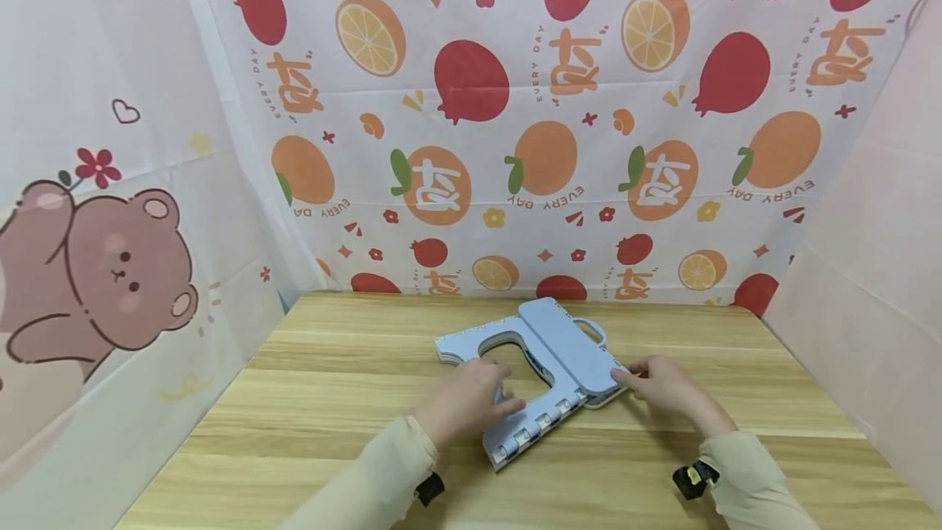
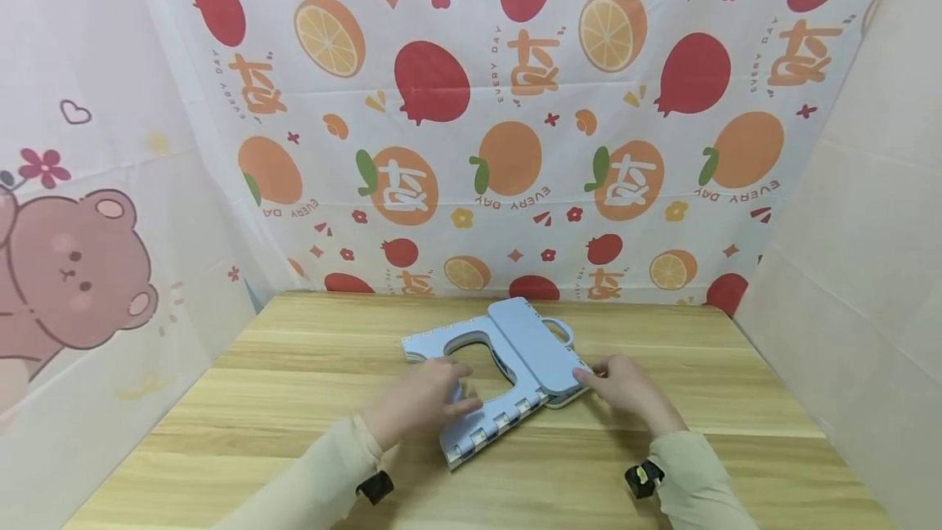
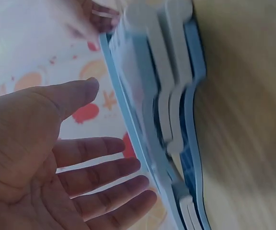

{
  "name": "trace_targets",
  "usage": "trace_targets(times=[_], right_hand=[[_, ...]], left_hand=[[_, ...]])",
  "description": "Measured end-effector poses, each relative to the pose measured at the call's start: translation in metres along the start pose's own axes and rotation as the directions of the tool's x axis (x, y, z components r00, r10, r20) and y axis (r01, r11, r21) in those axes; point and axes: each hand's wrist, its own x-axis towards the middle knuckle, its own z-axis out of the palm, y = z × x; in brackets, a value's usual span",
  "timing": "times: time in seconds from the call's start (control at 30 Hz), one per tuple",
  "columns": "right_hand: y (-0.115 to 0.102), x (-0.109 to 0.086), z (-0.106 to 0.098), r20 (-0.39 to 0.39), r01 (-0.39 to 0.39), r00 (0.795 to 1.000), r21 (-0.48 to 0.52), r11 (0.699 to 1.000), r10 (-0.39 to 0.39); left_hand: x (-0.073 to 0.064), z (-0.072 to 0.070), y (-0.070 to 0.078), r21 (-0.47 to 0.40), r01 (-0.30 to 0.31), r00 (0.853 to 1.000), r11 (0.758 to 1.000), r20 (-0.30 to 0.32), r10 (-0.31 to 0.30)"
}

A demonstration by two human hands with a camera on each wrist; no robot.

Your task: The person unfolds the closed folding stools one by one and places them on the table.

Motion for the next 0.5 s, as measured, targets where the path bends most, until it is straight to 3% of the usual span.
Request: trace_targets(times=[0.13,0.5], right_hand=[[-0.004,-0.001,0.002,0.007,-0.018,1.0,0.033,0.999,0.018],[-0.004,0.0,0.005,0.021,-0.049,0.999,0.15,0.987,0.046]], left_hand=[[-0.004,0.007,0.009,0.03,-0.047,0.999,0.998,-0.023,0.048],[-0.014,0.012,0.021,0.105,-0.049,0.999,0.993,-0.017,0.051]])
